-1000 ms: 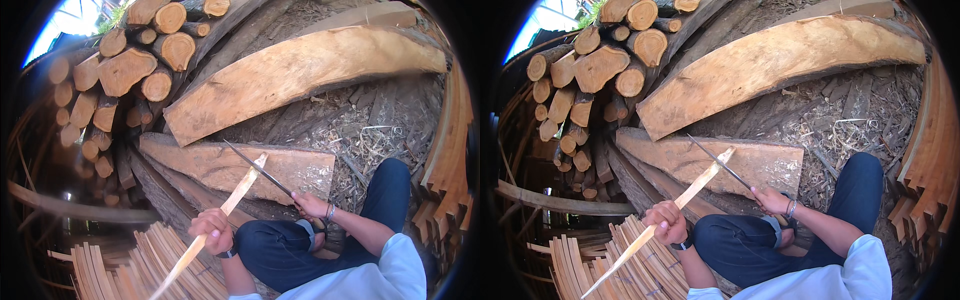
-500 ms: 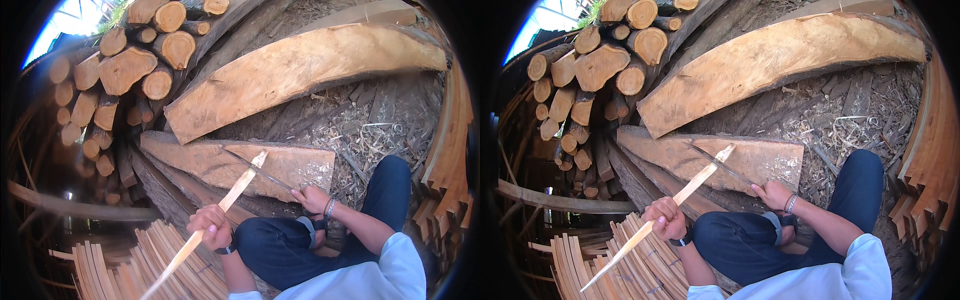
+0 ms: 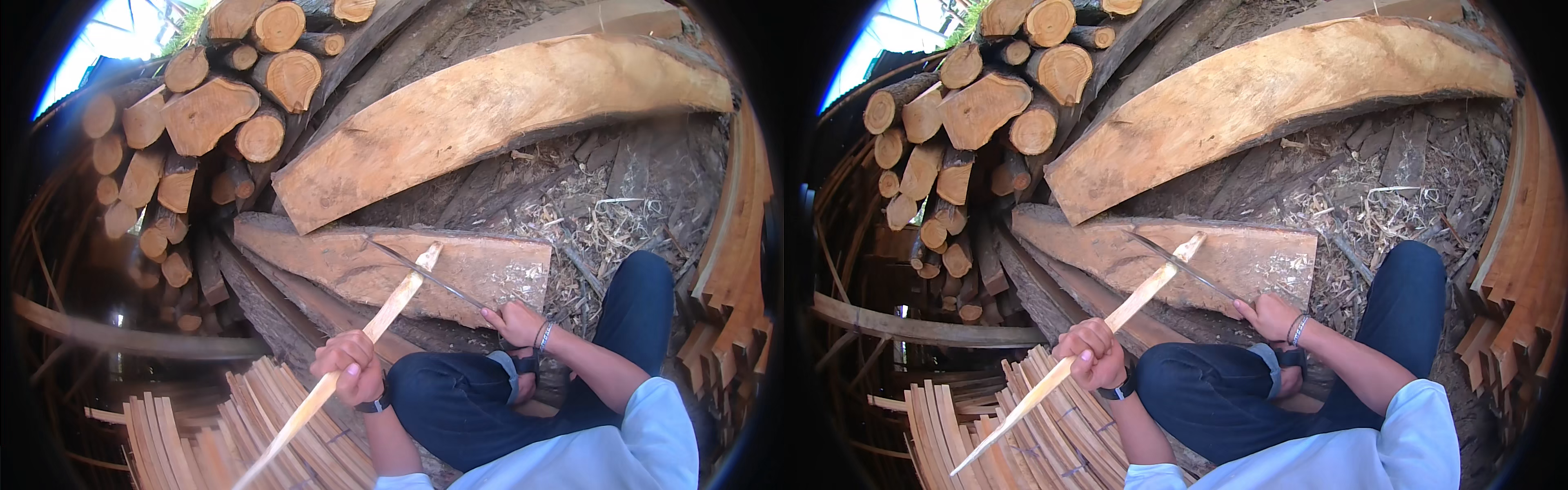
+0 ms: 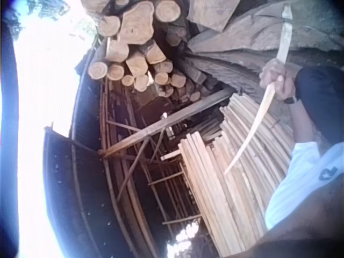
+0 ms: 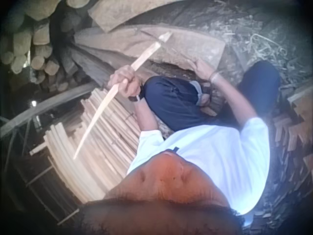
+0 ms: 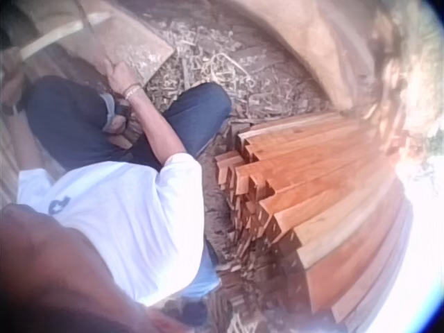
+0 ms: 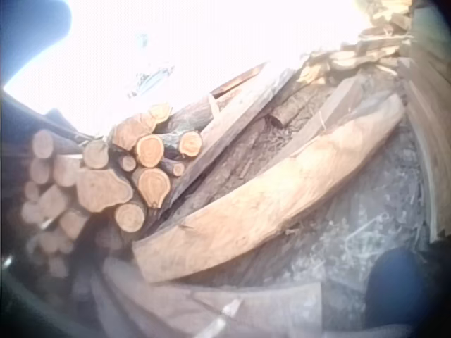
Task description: The person is shaving a thin wooden stick with a machete to smooth its surface while sitting in a woodworking area.
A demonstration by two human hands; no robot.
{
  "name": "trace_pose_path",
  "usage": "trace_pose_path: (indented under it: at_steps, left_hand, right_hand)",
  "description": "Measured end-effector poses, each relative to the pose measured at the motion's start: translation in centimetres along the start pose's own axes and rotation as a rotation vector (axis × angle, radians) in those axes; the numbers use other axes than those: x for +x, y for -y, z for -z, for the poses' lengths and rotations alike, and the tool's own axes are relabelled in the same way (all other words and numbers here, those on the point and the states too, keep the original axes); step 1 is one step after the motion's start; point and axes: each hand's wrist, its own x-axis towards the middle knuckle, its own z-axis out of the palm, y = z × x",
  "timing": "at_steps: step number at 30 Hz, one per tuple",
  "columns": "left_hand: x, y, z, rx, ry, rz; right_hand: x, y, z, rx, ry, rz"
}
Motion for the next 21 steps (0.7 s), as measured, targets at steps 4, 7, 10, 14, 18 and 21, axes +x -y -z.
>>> trace_pose_path:
  at_steps: [4,7,10,14,18,21]
  left_hand:
    - [-0.3,-0.4,0.5,0.0,-0.02,-0.017]
    - [-0.2,-0.2,0.7,-0.017,-0.027,-0.019]
    - [-0.3,-0.2,1.0,0.021,0.028,-0.032]
    - [-0.2,-0.2,0.4,-0.013,-0.011,-0.008]
    - [-0.5,-0.2,0.3,-0.009,-0.009,-0.003]
    - [-0.1,-0.2,0.5,0.002,-0.033,-0.014]
  right_hand:
    - [-0.3,0.8,-0.4,-0.024,0.013,-0.042]
    - [-0.4,0.9,-0.1,0.186,0.095,-0.044]
    - [-1.1,4.2,1.8,0.406,0.099,0.212]
    - [-1.3,3.7,2.1,0.303,-0.02,0.229]
    - [0.1,-1.7,-1.2,0.056,-0.039,-0.022]
    - [-0.4,-0.1,-0.7,0.041,-0.026,-0.01]
